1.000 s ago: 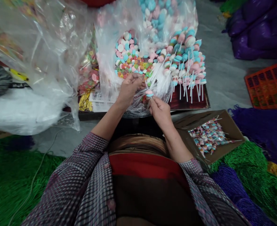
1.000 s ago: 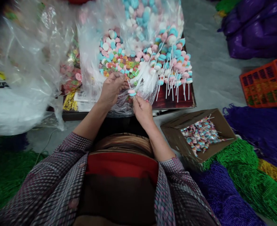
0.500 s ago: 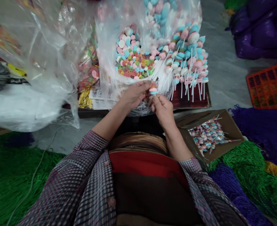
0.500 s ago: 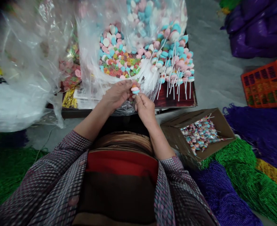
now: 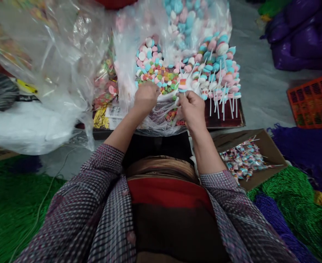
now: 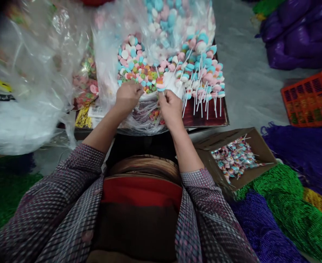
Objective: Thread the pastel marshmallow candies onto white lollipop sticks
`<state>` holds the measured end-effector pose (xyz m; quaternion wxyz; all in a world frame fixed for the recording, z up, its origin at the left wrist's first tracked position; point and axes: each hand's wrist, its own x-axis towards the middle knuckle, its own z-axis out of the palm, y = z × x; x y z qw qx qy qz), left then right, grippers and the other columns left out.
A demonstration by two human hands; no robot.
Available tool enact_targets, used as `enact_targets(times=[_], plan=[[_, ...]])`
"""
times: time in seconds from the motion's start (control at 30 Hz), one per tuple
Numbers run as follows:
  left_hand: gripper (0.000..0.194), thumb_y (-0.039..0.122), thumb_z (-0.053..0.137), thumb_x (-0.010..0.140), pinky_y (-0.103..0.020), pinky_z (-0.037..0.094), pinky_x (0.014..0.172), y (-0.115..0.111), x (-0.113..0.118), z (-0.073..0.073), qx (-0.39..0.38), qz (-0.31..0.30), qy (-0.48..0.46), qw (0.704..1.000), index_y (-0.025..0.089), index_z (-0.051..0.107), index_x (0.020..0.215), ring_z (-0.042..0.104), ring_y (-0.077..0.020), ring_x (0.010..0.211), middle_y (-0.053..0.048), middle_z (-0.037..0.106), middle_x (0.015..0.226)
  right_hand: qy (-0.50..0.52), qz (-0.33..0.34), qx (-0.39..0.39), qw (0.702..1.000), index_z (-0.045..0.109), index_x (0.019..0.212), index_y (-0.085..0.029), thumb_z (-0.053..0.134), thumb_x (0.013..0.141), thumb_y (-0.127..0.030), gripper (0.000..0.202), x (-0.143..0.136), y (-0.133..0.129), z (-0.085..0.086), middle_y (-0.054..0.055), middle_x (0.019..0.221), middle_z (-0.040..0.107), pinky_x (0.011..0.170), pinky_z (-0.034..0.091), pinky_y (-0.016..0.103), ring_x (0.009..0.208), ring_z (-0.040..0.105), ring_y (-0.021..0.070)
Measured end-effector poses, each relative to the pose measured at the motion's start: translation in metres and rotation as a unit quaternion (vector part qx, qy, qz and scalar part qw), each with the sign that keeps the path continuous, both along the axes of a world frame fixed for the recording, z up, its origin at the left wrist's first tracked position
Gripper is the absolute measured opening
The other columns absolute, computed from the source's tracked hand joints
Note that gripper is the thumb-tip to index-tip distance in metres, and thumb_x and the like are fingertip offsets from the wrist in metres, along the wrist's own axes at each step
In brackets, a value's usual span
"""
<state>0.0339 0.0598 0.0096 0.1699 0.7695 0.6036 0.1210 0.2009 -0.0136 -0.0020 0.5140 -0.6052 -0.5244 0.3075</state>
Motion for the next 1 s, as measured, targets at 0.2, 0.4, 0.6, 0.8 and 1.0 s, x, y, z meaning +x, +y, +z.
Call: enact_targets(times=[0.2, 0.4, 0.6, 0.8, 1.0], plan=[[0.022, 0.022, 0.059, 0.098, -0.046, 0.049, 0.11, -0.005, 0.001, -0.016, 0.057, -0.073, 0.039, 0.995, 0.012, 0.077, 0.107, 0.067, -0.0329, 0.121, -0.018, 0.073, 0.119, -0.212, 0.013, 0.023, 0.977, 0.055, 0.072, -0.022, 0.053, 0.101, -0.043, 0.036, -0.02, 0.071, -0.007, 0.001, 0.072, 0.059, 0.083, 0.049, 0.035, 0.08, 0.058, 0.0192], [0.032, 0.011, 0.054, 0.097, -0.042, 0.048, 0.111, -0.006, 0.003, -0.011, 0.04, -0.035, 0.0, 0.999, 0.004, 0.07, 0.123, 0.067, -0.0331, 0.123, -0.022, 0.073, 0.119, -0.352, 0.074, -0.056, 0.931, 0.07, 0.098, -0.019, 0.048, 0.101, -0.028, 0.024, -0.051, 0.095, 0.005, 0.013, 0.106, 0.072, 0.097, 0.049, 0.044, 0.107, 0.064, 0.0292], [0.042, 0.017, 0.045, 0.103, -0.046, 0.053, 0.103, -0.007, 0.014, 0.017, -0.055, -0.025, 0.095, 0.994, 0.0, 0.066, 0.135, 0.068, -0.0378, 0.124, -0.027, 0.069, 0.133, -0.427, 0.109, -0.125, 0.889, 0.071, 0.121, -0.016, 0.048, 0.101, -0.025, 0.032, -0.052, 0.097, 0.02, 0.018, 0.125, 0.072, 0.099, 0.049, 0.045, 0.117, 0.065, 0.0332], [0.033, 0.015, 0.049, 0.099, -0.044, 0.054, 0.101, -0.005, 0.008, 0.013, -0.013, -0.033, 0.074, 0.997, 0.011, 0.074, 0.121, 0.071, -0.0324, 0.118, -0.019, 0.075, 0.123, -0.416, 0.085, -0.105, 0.899, 0.065, 0.135, -0.019, 0.048, 0.1, -0.024, 0.039, -0.038, 0.087, 0.016, 0.015, 0.121, 0.075, 0.097, 0.05, 0.046, 0.114, 0.067, 0.0332], [0.008, 0.015, 0.067, 0.089, -0.029, 0.053, 0.082, 0.006, -0.007, -0.003, -0.006, 0.081, -0.274, 0.958, 0.018, 0.068, 0.081, 0.068, -0.0172, 0.082, -0.003, 0.071, 0.08, -0.236, 0.042, -0.013, 0.971, 0.072, 0.106, -0.018, 0.044, 0.103, -0.057, 0.049, -0.019, 0.088, 0.002, 0.006, 0.094, 0.075, 0.088, 0.056, 0.043, 0.093, 0.07, 0.0251]])
